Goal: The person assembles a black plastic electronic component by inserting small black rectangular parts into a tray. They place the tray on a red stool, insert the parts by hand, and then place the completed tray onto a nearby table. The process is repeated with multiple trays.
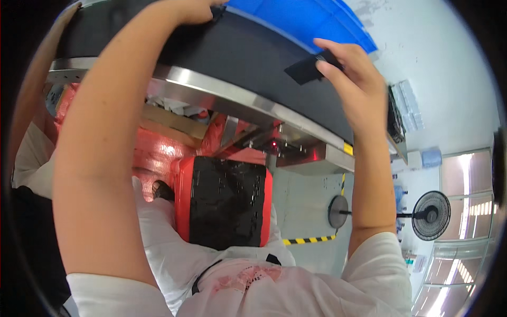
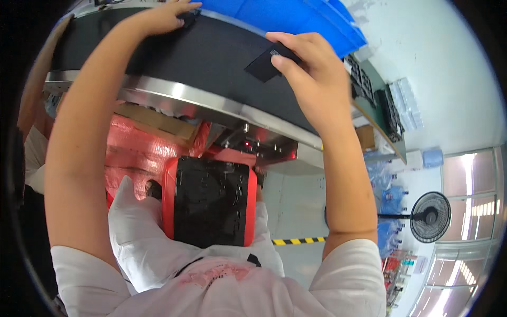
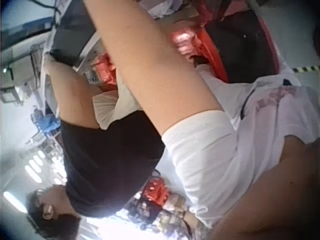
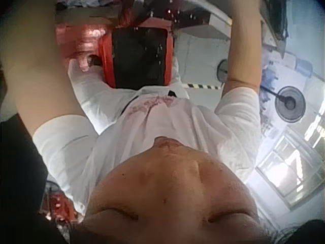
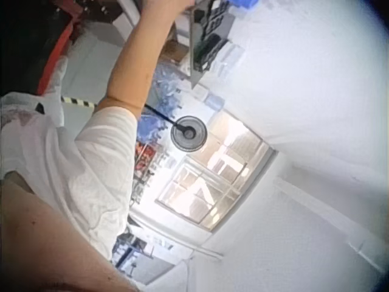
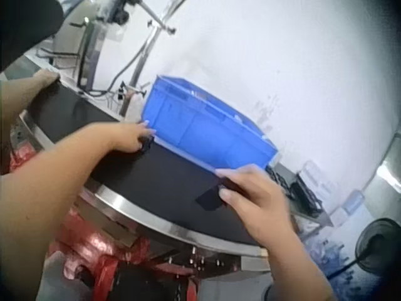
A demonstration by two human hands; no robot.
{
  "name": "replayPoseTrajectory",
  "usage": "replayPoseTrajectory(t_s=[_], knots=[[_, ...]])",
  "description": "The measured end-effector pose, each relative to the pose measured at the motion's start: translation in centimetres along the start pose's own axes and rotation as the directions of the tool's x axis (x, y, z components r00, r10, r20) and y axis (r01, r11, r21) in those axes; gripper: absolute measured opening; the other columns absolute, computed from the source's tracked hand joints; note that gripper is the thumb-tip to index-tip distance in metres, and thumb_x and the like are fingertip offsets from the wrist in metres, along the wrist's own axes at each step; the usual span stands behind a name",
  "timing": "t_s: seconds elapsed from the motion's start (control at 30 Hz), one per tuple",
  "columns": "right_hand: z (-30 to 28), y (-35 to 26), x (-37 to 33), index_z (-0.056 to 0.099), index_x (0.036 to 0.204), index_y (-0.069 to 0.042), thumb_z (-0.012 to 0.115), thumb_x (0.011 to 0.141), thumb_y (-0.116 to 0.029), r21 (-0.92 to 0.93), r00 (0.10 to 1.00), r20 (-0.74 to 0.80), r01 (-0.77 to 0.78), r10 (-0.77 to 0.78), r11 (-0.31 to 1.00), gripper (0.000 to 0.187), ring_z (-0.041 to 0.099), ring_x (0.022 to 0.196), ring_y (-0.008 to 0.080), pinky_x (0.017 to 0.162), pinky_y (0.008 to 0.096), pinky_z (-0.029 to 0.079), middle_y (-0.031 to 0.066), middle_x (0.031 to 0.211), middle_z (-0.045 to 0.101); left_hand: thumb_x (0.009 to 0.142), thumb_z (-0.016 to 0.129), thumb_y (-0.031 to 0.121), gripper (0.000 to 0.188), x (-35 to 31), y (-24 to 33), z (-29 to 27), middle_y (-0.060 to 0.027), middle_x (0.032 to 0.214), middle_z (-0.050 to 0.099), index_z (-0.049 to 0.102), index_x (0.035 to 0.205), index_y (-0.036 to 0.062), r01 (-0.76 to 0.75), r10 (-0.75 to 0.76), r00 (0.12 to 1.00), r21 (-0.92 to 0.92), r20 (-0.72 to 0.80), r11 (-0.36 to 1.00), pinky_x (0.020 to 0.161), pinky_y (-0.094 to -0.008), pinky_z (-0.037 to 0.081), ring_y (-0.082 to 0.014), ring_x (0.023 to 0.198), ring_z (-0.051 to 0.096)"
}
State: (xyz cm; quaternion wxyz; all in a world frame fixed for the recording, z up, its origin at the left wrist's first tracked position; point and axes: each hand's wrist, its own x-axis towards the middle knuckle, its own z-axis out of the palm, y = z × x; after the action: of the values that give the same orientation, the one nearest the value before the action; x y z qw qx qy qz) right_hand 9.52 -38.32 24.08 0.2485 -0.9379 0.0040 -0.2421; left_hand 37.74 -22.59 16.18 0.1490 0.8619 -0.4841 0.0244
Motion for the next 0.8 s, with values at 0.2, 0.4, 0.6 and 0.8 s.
replayPoseTrajectory(t_s=[0.2,0.4,0.6,0.8], knots=[[1.4,-0.7,-10.3,0.066,0.106,-0.004,0.062,0.07,0.002,0.289,0.908,0.405,-0.015,-0.108,0.957,0.036,0.056,0.076,0.0158,0.068,0.0273,0.046,0.0076,0.089,0.063,0.077,0.066,0.038,0.064,1.3,1.6,-1.1,-0.0152,0.128,0.051,0.046,0.131,0.0098,0.025,-0.001,0.983,-0.13,0.184,0.991,0.086,-0.0343,0.046,-0.0278,0.108,0.054],[14.3,6.6,-19.3,0.066,0.103,-0.007,0.063,0.075,-0.003,0.417,0.838,0.415,-0.521,0.354,0.745,0.028,0.063,0.084,0.0218,0.076,0.0296,0.048,0.0108,0.094,0.066,0.066,0.077,0.041,0.082,1.4,8.3,-2.1,-0.0189,0.121,0.054,0.044,0.129,-0.0003,0.077,-0.044,0.986,-0.212,0.16,0.974,0.067,-0.0337,0.052,-0.0272,0.089,0.062],[18.7,8.1,-23.2,0.063,0.106,-0.004,0.066,0.073,-0.004,0.121,0.937,0.277,-0.254,0.213,0.96,0.032,0.055,0.096,0.0265,0.083,0.0339,0.045,0.0104,0.106,0.059,0.064,0.076,0.04,0.075,1.6,12.2,-0.6,-0.021,0.107,0.061,0.052,0.119,-0.0043,-0.025,0.042,0.991,-0.128,0.128,0.991,0.074,-0.036,0.051,-0.0288,0.09,0.062],[18.1,7.1,-25.0,0.059,0.11,-0.008,0.065,0.07,-0.008,-0.195,0.935,0.316,-0.102,0.161,0.975,0.04,0.045,0.109,0.0294,0.086,0.0432,0.041,0.0087,0.124,0.046,0.063,0.073,0.042,0.068,2.1,15.7,0.3,-0.0234,0.101,0.062,0.059,0.108,-0.006,-0.129,0.13,0.99,-0.035,0.053,0.991,0.086,-0.038,0.046,-0.0339,0.097,0.059]])
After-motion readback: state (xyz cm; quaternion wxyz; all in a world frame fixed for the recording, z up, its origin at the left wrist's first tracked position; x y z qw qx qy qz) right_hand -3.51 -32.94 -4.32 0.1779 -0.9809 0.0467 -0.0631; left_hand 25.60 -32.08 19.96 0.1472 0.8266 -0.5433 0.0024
